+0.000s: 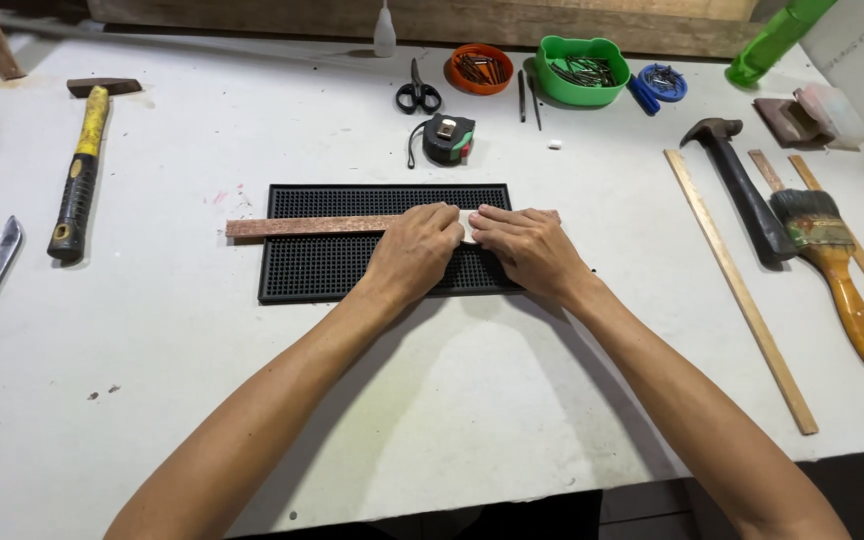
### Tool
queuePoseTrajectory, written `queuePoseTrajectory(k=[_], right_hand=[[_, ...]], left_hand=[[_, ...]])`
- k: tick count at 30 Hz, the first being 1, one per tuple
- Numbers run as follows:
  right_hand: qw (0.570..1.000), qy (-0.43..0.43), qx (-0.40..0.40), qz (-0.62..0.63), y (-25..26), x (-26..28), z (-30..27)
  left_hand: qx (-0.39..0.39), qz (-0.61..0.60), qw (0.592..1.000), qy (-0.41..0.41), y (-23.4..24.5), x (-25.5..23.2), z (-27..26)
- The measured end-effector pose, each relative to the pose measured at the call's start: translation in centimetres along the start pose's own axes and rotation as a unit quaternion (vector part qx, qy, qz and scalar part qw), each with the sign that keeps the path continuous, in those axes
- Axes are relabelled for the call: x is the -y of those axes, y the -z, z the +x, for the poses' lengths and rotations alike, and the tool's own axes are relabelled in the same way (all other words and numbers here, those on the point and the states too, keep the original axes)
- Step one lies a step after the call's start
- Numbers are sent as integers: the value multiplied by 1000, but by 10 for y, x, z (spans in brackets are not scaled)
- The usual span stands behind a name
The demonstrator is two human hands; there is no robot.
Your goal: The recorder sands a small strip of wood on a workbench after measuring it.
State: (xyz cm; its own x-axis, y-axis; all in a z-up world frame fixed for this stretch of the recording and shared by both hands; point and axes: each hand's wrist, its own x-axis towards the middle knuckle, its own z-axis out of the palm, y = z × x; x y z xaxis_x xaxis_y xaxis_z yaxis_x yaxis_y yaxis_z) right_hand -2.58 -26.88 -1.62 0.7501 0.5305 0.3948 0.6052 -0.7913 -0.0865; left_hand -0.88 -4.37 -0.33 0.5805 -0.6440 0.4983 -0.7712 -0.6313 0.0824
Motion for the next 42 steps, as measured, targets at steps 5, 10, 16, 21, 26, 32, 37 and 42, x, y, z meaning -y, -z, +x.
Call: queuePoseTrajectory(k=[5, 10, 16, 21, 26, 32, 37, 42], right_hand=[[996, 47, -71, -32, -7, -2, -4], [987, 106, -120, -7, 3, 22, 26], [974, 183, -131, 33, -6, 49, 88], [980, 162, -74, 89, -15, 51, 115], [985, 134, -19, 107, -33, 49, 111], [977, 180, -60, 95, -40, 69, 111], [976, 190, -41, 101, -46, 69, 121], [968, 232, 1, 97, -46, 68, 136]], left_hand=[[-99, 49, 992, -58, -13, 13, -6], [-53, 124, 990, -40, 32, 19, -18], [46, 151, 984, 88, 60, 54, -33], [102, 4, 951, 291, 107, 62, -58], [82, -134, 900, 406, 98, 51, -69], [-46, -168, 884, 433, 73, 51, -77], [-114, -135, 892, 415, 64, 45, -67], [-85, -1, 919, 385, 58, 52, -71]])
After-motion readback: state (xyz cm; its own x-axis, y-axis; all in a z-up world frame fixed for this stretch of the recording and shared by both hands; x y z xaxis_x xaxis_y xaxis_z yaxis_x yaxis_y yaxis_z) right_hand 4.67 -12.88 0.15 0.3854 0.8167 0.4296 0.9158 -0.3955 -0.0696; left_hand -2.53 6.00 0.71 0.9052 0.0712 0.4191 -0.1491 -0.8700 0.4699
